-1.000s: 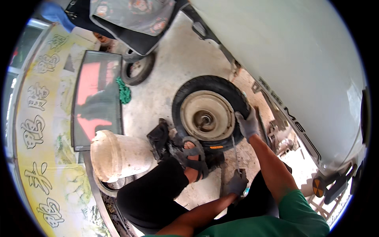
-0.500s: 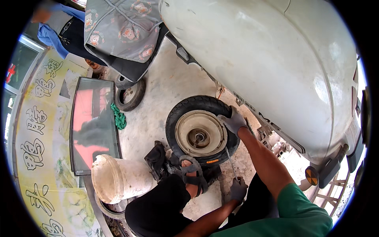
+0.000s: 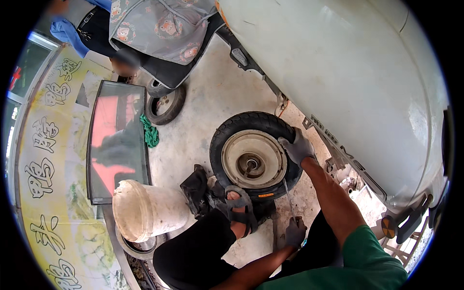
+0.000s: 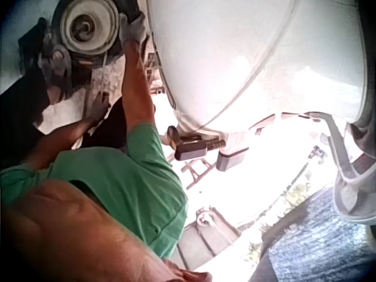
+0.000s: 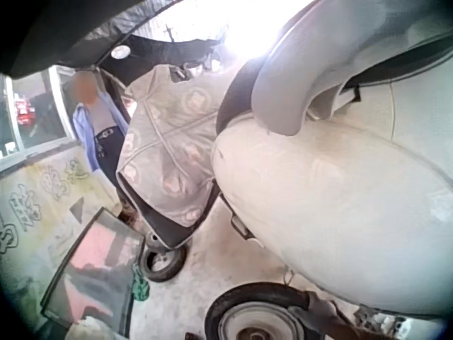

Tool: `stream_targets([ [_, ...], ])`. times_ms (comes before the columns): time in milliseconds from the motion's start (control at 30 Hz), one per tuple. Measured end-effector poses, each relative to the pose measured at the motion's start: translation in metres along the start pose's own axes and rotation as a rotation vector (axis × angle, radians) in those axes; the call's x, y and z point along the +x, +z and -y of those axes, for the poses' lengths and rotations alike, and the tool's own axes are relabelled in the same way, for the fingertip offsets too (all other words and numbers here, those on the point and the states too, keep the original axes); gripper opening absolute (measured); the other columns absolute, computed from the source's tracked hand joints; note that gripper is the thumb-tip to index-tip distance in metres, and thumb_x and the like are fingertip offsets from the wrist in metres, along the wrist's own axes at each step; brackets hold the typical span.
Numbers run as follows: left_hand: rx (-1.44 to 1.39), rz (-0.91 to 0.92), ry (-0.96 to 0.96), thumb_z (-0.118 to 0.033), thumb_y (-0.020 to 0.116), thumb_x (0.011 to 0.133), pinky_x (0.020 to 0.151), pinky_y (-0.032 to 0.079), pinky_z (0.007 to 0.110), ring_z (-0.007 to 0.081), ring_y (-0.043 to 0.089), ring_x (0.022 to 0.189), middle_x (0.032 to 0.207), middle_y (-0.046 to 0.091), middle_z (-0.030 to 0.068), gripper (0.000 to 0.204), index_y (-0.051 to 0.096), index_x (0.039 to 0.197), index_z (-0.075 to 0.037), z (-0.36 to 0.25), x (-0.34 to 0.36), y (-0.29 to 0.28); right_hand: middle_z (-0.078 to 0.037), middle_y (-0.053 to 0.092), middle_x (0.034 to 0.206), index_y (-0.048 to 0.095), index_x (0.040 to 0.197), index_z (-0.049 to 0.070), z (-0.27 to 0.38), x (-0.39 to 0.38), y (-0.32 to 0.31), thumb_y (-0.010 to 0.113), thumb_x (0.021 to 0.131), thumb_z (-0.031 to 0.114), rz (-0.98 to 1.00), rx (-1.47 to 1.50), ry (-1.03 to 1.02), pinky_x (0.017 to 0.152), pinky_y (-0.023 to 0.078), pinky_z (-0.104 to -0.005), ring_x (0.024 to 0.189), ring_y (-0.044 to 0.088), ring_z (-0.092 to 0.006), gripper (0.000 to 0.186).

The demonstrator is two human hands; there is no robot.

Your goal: The person uses a tire lever to pry the tire bead off the rim of a scooter wheel. They repeatedly insert the lever between the tire and rim, rotate the wheel, and work around the circumference to loosen the tire.

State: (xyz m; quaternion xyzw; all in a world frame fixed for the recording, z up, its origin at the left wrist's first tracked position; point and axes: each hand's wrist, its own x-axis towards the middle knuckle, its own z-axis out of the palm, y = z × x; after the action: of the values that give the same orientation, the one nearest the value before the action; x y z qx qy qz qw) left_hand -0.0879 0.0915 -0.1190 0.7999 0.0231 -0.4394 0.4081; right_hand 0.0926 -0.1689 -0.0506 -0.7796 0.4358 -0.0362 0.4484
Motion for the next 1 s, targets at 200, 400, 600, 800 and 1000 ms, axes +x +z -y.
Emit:
stream_targets([
  [200, 0.074, -0.009, 0.016, -0.03, 0.053, 0.103, 0.076, 0.058, 0.045, 0.0325, 0.076, 0.08, 0.08, 0.075, 0.0156, 0.031, 0.06, 0.121, -0.006, 0.006, 0.004, 0.003, -0.026, 0.069, 0.127, 0.045, 0.151, 0.011, -0.014, 0.006, 0.011, 0.071, 0.088, 0.06, -0.063, 0.042, -0.017, 0.102, 0.051, -0.0511, 0.12, 0.066, -0.0424, 0.084],
  [400, 0.062, -0.029, 0.037, -0.031, 0.052, 0.104, 0.075, 0.058, 0.046, 0.0336, 0.076, 0.079, 0.082, 0.075, 0.0166, 0.031, 0.06, 0.12, -0.006, 0.005, 0.007, 0.002, -0.023, 0.051, 0.151, 0.04, 0.154, 0.002, 0.028, -0.038, 0.011, 0.079, 0.086, 0.044, -0.271, -0.044, -0.385, 0.113, 0.045, -0.0462, 0.134, 0.056, -0.0385, 0.09],
  [600, 0.38, -0.169, 0.162, -0.032, 0.052, 0.104, 0.081, 0.057, 0.048, 0.0355, 0.076, 0.083, 0.086, 0.076, 0.0183, 0.033, 0.061, 0.12, -0.005, 0.001, -0.006, -0.005, -0.016, 0.066, 0.114, 0.04, 0.158, 0.012, 0.27, -0.21, -0.079, 0.071, 0.091, 0.031, 0.421, 0.546, -1.445, 0.089, 0.055, -0.0457, 0.105, 0.067, -0.0362, 0.076],
  [800, 0.322, -0.131, 0.154, -0.031, 0.053, 0.103, 0.083, 0.057, 0.048, 0.0359, 0.076, 0.087, 0.088, 0.076, 0.0187, 0.033, 0.062, 0.119, -0.004, -0.009, -0.008, 0.0, -0.025, 0.069, 0.097, 0.027, 0.162, 0.003, 0.305, -0.233, -0.116, 0.069, 0.09, 0.028, 0.667, 0.29, -1.462, 0.077, 0.054, -0.0488, 0.083, 0.07, -0.0391, 0.087],
  [1000, 0.157, -0.094, 0.062, -0.031, 0.055, 0.102, 0.085, 0.057, 0.048, 0.0362, 0.076, 0.09, 0.089, 0.076, 0.0191, 0.033, 0.062, 0.118, -0.003, -0.005, 0.0, -0.008, -0.011, 0.075, 0.099, 0.038, 0.156, -0.001, 0.149, -0.154, -0.064, 0.065, 0.097, 0.037, 0.599, 0.355, -0.545, 0.085, 0.059, -0.0394, 0.093, 0.075, -0.0247, 0.075],
])
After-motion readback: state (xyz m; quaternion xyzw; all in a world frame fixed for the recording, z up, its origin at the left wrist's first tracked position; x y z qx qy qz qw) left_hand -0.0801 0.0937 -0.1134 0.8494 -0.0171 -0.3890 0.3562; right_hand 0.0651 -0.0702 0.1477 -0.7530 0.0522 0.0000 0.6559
